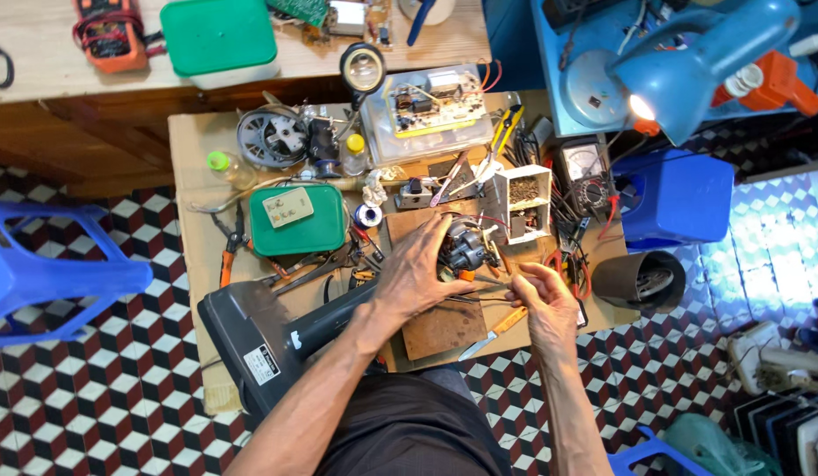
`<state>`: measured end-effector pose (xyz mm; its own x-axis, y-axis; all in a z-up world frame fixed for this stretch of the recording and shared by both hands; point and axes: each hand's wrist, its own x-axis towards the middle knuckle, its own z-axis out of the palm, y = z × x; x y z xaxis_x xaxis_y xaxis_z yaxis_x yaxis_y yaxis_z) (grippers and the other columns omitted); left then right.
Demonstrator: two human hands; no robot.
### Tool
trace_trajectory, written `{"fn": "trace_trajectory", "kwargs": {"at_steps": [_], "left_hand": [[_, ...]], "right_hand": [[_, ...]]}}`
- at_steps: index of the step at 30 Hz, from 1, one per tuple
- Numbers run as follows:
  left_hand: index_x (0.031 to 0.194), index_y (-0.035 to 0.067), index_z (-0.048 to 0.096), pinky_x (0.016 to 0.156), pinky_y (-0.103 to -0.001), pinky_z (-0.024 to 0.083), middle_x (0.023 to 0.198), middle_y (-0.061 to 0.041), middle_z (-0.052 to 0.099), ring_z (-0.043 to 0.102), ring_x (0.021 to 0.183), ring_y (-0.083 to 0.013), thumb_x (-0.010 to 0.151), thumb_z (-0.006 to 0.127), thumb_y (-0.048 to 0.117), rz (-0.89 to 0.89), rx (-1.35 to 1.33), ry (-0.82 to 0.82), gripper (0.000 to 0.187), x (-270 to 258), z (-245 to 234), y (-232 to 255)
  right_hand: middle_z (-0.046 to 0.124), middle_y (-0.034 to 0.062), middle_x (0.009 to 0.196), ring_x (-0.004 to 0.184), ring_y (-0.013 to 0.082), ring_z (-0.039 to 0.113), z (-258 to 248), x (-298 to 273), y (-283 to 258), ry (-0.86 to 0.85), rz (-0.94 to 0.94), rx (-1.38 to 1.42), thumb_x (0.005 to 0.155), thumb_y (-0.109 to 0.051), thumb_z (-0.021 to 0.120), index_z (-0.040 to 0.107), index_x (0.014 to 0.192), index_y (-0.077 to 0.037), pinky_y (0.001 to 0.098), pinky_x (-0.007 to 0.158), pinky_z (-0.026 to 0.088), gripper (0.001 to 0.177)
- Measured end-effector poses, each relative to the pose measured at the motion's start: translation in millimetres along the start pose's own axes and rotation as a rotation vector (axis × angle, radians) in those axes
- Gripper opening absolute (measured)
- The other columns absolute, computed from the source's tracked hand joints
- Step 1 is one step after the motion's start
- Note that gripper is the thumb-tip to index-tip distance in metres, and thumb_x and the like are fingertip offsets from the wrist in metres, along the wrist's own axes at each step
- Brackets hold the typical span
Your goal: The person uses a cordless drill to remove screws from a cylindrical electrical component, then disassembles it by hand to separate the housing and internal parts. The person handles the component and its parts throughout the process.
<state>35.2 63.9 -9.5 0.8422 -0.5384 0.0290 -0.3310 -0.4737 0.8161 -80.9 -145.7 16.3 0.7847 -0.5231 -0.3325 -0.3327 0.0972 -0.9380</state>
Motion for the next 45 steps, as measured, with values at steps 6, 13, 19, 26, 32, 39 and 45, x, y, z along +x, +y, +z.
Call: {"fn": "trace_trajectory", "kwargs": {"at_steps": [6, 13, 19, 26, 32, 39, 45], "left_hand": [[0.151, 0.000, 0.037, 0.115, -0.044, 0.039, 0.153, -0.022, 0.047, 0.047, 0.139, -0.0393, 0.065, 0.092, 0.037, -0.090, 0.111, 0.058, 0.109, 23, 32, 23], [0.146, 0.002, 0.047, 0.111, -0.043, 0.045, 0.147, -0.023, 0.053, 0.053, 0.135, -0.0381, 0.072, 0.089, 0.030, -0.061, 0.087, 0.159, 0.089, 18, 45, 19], [0.146, 0.003, 0.048, 0.106, -0.043, 0.050, 0.146, -0.023, 0.054, 0.057, 0.130, -0.0380, 0.073, 0.088, 0.028, -0.040, 0.108, 0.168, 0.087, 18, 38, 26], [0.145, 0.005, 0.050, 0.098, -0.043, 0.054, 0.142, -0.021, 0.057, 0.063, 0.120, -0.0363, 0.075, 0.087, 0.033, -0.035, 0.081, 0.112, 0.084, 19, 29, 31], [0.143, 0.007, 0.054, 0.105, -0.045, 0.051, 0.139, -0.019, 0.060, 0.061, 0.125, -0.0367, 0.073, 0.089, 0.033, 0.058, 0.115, 0.156, 0.083, 17, 27, 30], [0.142, 0.008, 0.056, 0.106, -0.045, 0.048, 0.136, -0.017, 0.061, 0.061, 0.122, -0.0352, 0.072, 0.090, 0.031, 0.069, 0.099, 0.229, 0.080, 12, 29, 34], [0.145, 0.010, 0.053, 0.106, -0.045, 0.047, 0.138, -0.014, 0.058, 0.059, 0.123, -0.0345, 0.072, 0.091, 0.030, 0.017, 0.025, 0.262, 0.084, 10, 34, 35]], "right_hand": [[0.073, 0.0113, 0.094, 0.079, 0.0140, 0.067, 16, 12, 25, 0.042, 0.035, -0.005, 0.101, -0.018, 0.063, 0.063, 0.127, 0.001, 0.0249, 0.070, 0.052, 0.032], [0.068, 0.0129, 0.128, 0.110, 0.0166, 0.065, 38, 19, 54, -0.025, -0.040, -0.009, 0.098, -0.009, 0.058, 0.054, 0.143, 0.000, 0.0293, 0.095, 0.052, 0.045], [0.066, 0.0118, 0.136, 0.127, 0.0179, 0.062, 39, 13, 49, -0.065, -0.066, -0.030, 0.098, -0.005, 0.052, 0.053, 0.146, -0.001, 0.0312, 0.107, 0.047, 0.048], [0.063, 0.0144, 0.139, 0.128, 0.0197, 0.060, 38, 13, 42, -0.081, -0.010, 0.033, 0.098, -0.004, 0.049, 0.049, 0.147, 0.001, 0.0325, 0.106, 0.049, 0.050], [0.057, 0.0154, 0.146, 0.130, 0.0228, 0.058, 38, 14, 43, -0.095, -0.004, 0.109, 0.099, -0.005, 0.046, 0.041, 0.151, 0.001, 0.0348, 0.107, 0.050, 0.052], [0.058, 0.0176, 0.146, 0.136, 0.0228, 0.055, 34, 11, 41, -0.088, -0.052, 0.056, 0.098, -0.002, 0.047, 0.043, 0.150, 0.002, 0.0342, 0.111, 0.045, 0.052], [0.059, 0.0172, 0.144, 0.135, 0.0235, 0.057, 38, 8, 32, -0.100, -0.125, 0.078, 0.099, -0.005, 0.049, 0.044, 0.150, 0.001, 0.0347, 0.110, 0.047, 0.052]]}}
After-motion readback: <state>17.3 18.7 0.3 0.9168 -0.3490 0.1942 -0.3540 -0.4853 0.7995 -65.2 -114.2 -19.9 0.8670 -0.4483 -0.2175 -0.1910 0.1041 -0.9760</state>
